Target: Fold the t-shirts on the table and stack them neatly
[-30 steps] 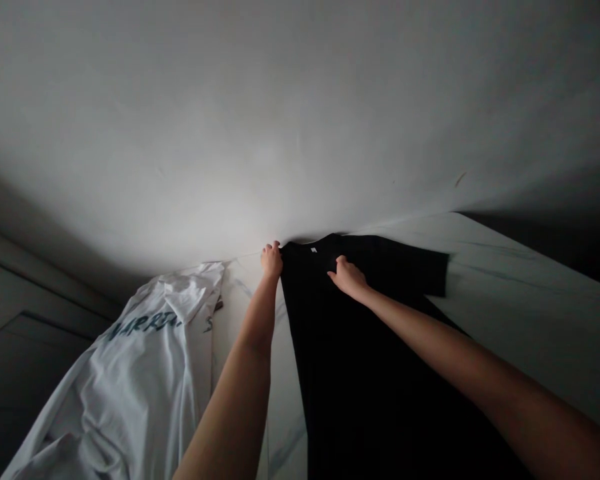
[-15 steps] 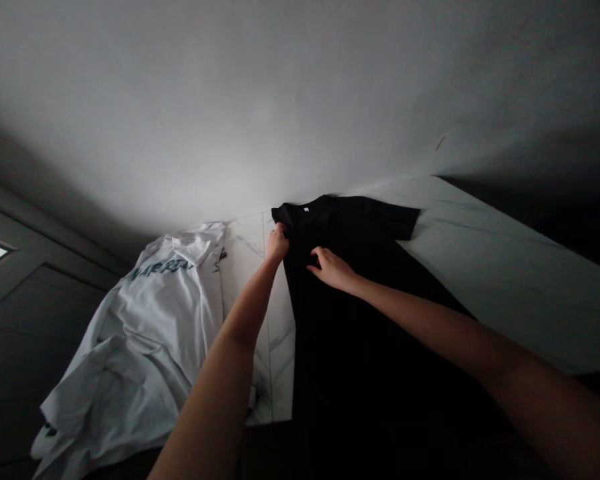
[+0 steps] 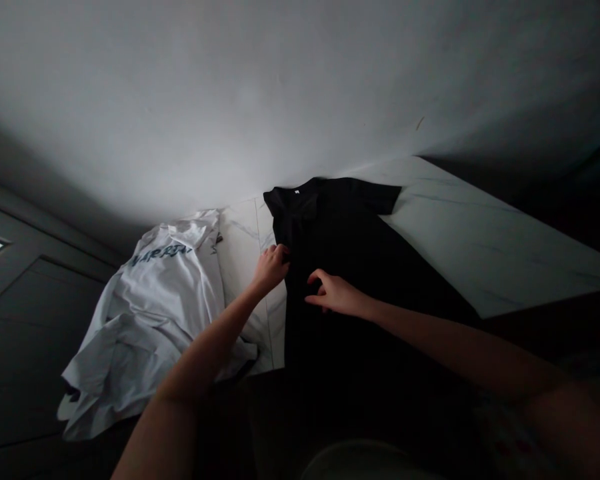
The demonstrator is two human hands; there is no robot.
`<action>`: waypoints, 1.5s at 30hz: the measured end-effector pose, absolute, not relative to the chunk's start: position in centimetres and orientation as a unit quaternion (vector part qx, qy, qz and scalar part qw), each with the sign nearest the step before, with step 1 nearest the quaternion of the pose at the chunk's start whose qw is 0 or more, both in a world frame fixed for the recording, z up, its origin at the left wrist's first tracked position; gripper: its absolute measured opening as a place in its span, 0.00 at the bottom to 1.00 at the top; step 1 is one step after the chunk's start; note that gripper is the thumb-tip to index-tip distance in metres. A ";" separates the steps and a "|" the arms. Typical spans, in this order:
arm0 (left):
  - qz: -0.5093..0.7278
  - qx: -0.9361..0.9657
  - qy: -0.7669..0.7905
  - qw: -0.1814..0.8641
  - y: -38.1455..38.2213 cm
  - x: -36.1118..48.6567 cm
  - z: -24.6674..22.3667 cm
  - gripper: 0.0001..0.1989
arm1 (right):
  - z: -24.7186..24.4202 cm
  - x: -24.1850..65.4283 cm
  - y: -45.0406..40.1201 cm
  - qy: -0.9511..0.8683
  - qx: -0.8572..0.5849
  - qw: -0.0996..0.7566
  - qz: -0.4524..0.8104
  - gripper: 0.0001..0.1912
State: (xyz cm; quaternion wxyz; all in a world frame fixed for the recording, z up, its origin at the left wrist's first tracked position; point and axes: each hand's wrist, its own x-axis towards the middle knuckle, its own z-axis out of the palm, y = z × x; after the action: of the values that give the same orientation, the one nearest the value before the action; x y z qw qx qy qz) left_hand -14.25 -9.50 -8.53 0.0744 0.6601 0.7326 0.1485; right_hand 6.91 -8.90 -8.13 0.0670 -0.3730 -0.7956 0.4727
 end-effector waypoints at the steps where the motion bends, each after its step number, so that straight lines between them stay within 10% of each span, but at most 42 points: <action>1: 0.151 0.676 0.715 0.088 -11.5 -13.8 -8.8 0.16 | -8.4 7.3 -9.9 -0.786 -0.365 0.074 0.493 0.18; 11: 0.321 0.651 0.673 0.143 -27.8 -5.9 -9.2 0.21 | -9.8 9.3 -15.7 -0.698 -0.330 0.256 0.581 0.07; 14: 0.362 0.627 0.687 0.063 -29.2 -2.6 -10.2 0.34 | -9.2 10.0 -16.6 -0.653 -0.362 0.284 0.602 0.09; 18: 0.411 0.556 0.720 -0.054 -28.8 -1.1 -12.4 0.23 | -8.5 11.2 -17.2 -0.633 -0.382 0.314 0.595 0.12; 38: 0.291 0.686 0.614 -0.261 -32.3 -4.4 -17.9 0.18 | -11.1 13.3 -16.2 -0.837 -0.365 0.140 0.383 0.24; 45: 0.145 0.777 0.607 0.081 -30.1 -6.0 -7.8 0.04 | -8.3 13.5 -15.3 -0.880 -0.337 0.026 0.332 0.24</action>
State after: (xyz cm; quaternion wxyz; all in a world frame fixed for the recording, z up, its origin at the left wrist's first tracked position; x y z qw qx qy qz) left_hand -5.97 -30.10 -7.83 0.0809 0.7768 0.6075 0.1449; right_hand 13.53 -15.30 -8.25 0.0264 -0.3373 -0.8804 0.3323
